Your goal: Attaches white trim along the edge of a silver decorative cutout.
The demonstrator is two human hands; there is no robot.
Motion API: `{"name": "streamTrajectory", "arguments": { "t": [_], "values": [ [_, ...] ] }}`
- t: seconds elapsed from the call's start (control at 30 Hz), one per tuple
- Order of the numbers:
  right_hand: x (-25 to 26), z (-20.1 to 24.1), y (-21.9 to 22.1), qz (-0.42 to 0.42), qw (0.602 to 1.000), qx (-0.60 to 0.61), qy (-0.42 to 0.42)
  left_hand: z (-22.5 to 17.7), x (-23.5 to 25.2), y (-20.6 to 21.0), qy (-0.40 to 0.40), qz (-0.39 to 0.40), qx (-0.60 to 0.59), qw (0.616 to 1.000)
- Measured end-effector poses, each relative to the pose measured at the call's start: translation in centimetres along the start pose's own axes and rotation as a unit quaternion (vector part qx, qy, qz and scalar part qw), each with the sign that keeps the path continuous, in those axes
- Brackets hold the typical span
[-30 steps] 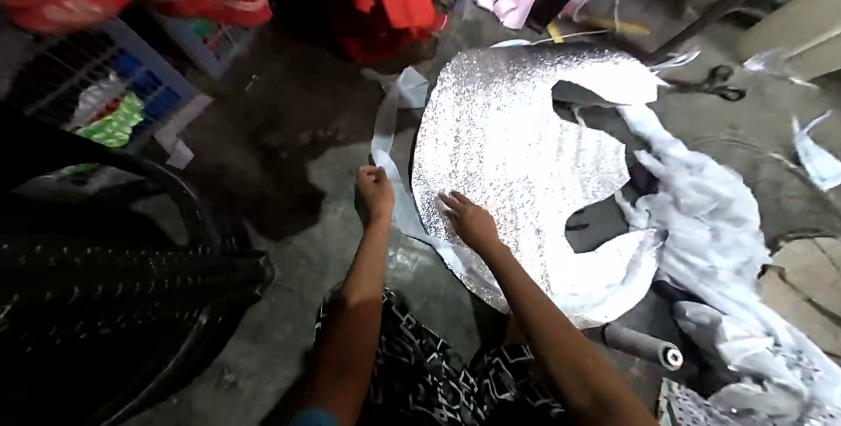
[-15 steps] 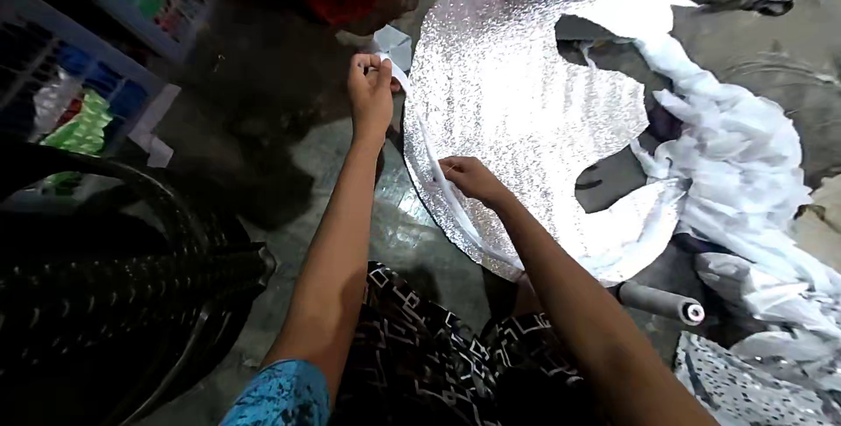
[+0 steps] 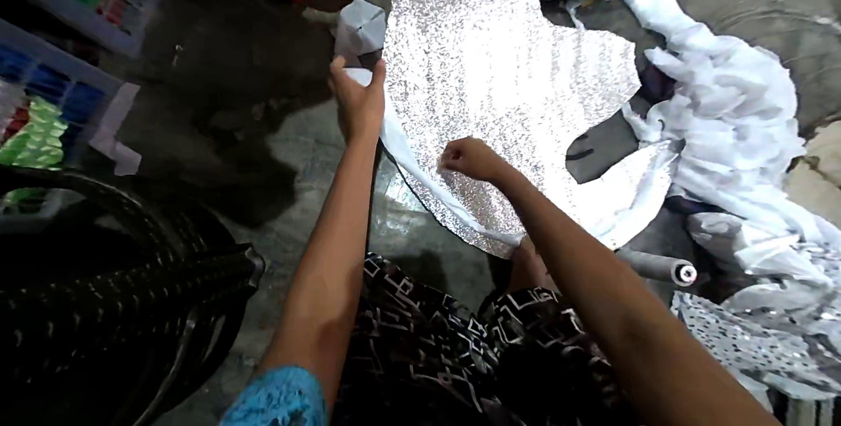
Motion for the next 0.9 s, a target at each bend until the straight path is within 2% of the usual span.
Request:
{"name": "streamTrajectory", "arguments": {
  "t": [0.07,0.13,0.2,0.27,0.33,0.4,0.47,0.57,0.7,0.77,0.83,0.9],
  "values": [
    [-3.2,1.2,-1.1,-0.022,0.998,-0.06,0.016,0.0,-3.8,-1.4,0.029,0.008,0.104,0.994],
    [-8.3,3.0,-1.1,0.028,0.992,-0.121,0.032,0.8,-7.1,-2.1,0.112,0.099,0.216,0.965],
    [-14.2,4.1,-0.6,0.109,0.983,-0.139,0.047,2.2,-9.5,-1.8,0.224,0.197,0.271,0.915],
    [-18.8,4.3,-0.7,0.16,0.98,-0.112,0.047,2.5,-12.2,-1.3,0.302,0.244,0.242,0.889],
    [-21.6,4.4,-1.0,0.181,0.98,-0.049,0.071,0.6,-16.9,-0.7,0.336,0.333,0.164,0.866],
    [-23.2,4.4,-0.8,0.191,0.971,0.058,0.134,-1.7,-22.3,-0.1,0.336,0.485,0.134,0.796],
    [-24.5,3.9,-0.5,0.192,0.942,0.178,0.208,-2.8,-25.1,0.1,0.289,0.6,0.109,0.738],
    [-26.3,3.5,-0.7,0.131,0.929,0.242,0.246,-2.7,-25.4,-0.4,0.203,0.633,0.065,0.744],
    [-27.7,3.2,-1.8,0.002,0.944,0.281,0.172,-3.0,-25.5,-1.4,0.157,0.628,0.041,0.761],
    [-27.8,3.2,-1.7,-0.071,0.939,0.309,0.133,-2.3,-26.0,-1.0,0.146,0.613,-0.002,0.777],
    [-27.1,2.5,-0.6,-0.148,0.917,0.359,0.089,-1.7,-27.1,-0.1,0.143,0.613,-0.056,0.775],
    [-25.7,1.4,1.0,-0.185,0.869,0.456,0.049,-1.3,-28.2,0.8,0.161,0.644,-0.053,0.746]
  ]
}}
Point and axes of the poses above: each hand's wrist, its own x-axis towards the middle knuckle, its own y-axis out of the palm, z = x × y, the point moved 2 cm from there along x, towards the middle knuckle, and after that the axes turned 11 degrees about x, right-handed, at the moved point
